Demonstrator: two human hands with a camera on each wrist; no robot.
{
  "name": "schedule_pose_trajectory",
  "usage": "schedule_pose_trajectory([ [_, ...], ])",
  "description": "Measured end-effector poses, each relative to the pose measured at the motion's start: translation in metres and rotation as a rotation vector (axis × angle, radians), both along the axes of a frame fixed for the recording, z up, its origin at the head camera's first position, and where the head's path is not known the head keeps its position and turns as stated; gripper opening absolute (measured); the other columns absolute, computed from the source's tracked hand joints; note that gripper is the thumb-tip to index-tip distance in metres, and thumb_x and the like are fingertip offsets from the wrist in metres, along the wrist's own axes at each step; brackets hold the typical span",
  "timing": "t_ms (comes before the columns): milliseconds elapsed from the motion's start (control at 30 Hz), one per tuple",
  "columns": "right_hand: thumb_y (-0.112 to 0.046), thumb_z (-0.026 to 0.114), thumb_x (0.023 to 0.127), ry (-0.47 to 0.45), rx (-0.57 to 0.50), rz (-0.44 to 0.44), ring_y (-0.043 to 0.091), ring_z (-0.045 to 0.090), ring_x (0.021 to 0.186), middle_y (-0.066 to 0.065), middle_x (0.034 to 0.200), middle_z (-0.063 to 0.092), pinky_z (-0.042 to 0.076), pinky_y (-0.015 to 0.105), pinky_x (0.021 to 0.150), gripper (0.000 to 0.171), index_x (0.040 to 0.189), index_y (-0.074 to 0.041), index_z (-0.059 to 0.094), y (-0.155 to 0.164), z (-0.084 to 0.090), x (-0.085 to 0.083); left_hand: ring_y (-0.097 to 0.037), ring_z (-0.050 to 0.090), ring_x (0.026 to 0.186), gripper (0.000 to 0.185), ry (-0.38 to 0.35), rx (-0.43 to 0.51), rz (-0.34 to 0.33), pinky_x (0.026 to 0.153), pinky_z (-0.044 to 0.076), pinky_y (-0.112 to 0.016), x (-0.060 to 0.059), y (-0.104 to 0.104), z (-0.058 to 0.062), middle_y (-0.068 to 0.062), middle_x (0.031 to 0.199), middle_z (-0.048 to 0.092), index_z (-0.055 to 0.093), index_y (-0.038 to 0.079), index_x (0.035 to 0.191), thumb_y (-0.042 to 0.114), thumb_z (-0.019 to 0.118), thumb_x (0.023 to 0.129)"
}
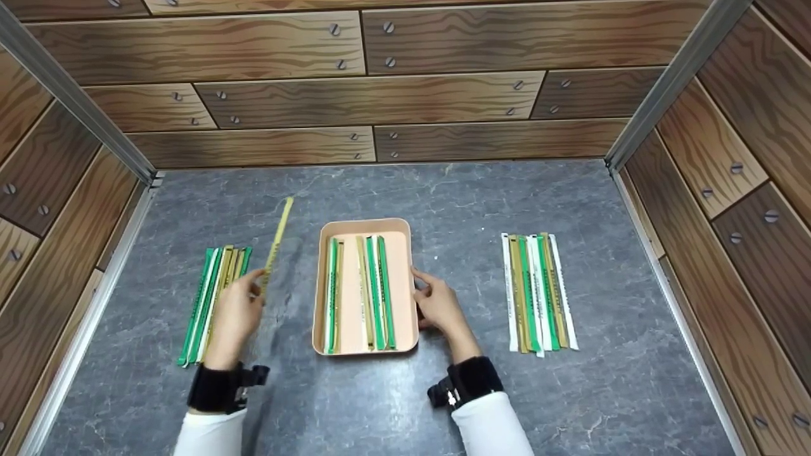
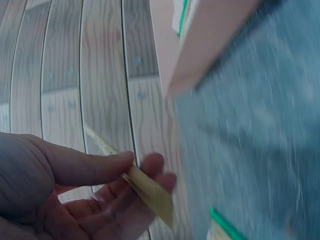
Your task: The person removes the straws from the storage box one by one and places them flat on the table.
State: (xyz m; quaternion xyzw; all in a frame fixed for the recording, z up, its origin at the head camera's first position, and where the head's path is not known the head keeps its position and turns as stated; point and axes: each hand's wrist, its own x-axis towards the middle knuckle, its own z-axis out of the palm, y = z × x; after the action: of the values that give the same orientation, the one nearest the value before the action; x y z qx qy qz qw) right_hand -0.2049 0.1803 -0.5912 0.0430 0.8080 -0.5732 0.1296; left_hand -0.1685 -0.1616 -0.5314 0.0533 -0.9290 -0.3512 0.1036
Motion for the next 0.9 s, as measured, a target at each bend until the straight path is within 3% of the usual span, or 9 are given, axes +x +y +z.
schedule_pose_trajectory([
  [167, 0.002, 0.054, 0.095, 0.008, -0.007, 0.008, 0.025, 0.067, 0.069, 0.019, 0.088, 0.065, 0.056, 0.041, 0.047, 0.054, 0.147, -0.01, 0.046, 0.0, 0.0, 0.0, -0.046, 0.064, 0.088, 0.046, 0.033, -0.079, 0.115, 0.069, 0.052, -0.056, 0.004, -0.027, -0.003, -0.028, 0.104, 0.066, 0.065, -0.004, 0.121, -0.019, 0.052, 0.079],
  [500, -0.004, 0.056, 0.097, -0.01, 0.037, 0.002, 0.023, 0.065, 0.068, 0.017, 0.087, 0.06, 0.055, 0.04, 0.047, 0.053, 0.147, -0.014, 0.047, 0.0, 0.002, 0.001, -0.049, 0.063, 0.084, 0.039, -0.187, -0.077, 0.336, 0.064, 0.049, -0.06, 0.02, -0.07, -0.018, -0.029, 0.107, 0.065, 0.062, 0.003, 0.127, -0.005, 0.049, 0.091],
  [667, -0.002, 0.055, 0.096, -0.007, 0.027, 0.007, 0.022, 0.064, 0.066, 0.017, 0.085, 0.059, 0.056, 0.04, 0.047, 0.053, 0.147, -0.013, 0.047, 0.0, 0.002, 0.001, -0.049, 0.063, 0.082, 0.038, -0.237, -0.071, 0.393, 0.066, 0.049, -0.06, 0.028, -0.089, -0.029, -0.031, 0.104, 0.065, 0.062, 0.003, 0.127, -0.002, 0.047, 0.091],
  [900, 0.0, 0.054, 0.095, -0.001, 0.001, 0.01, 0.023, 0.065, 0.066, 0.017, 0.083, 0.06, 0.055, 0.041, 0.046, 0.054, 0.148, -0.011, 0.046, 0.001, 0.001, 0.001, -0.052, 0.061, 0.089, 0.038, -0.326, -0.064, 0.421, 0.072, 0.048, -0.062, 0.032, -0.104, -0.039, -0.032, 0.108, 0.063, 0.06, 0.004, 0.128, -0.001, 0.044, 0.094],
])
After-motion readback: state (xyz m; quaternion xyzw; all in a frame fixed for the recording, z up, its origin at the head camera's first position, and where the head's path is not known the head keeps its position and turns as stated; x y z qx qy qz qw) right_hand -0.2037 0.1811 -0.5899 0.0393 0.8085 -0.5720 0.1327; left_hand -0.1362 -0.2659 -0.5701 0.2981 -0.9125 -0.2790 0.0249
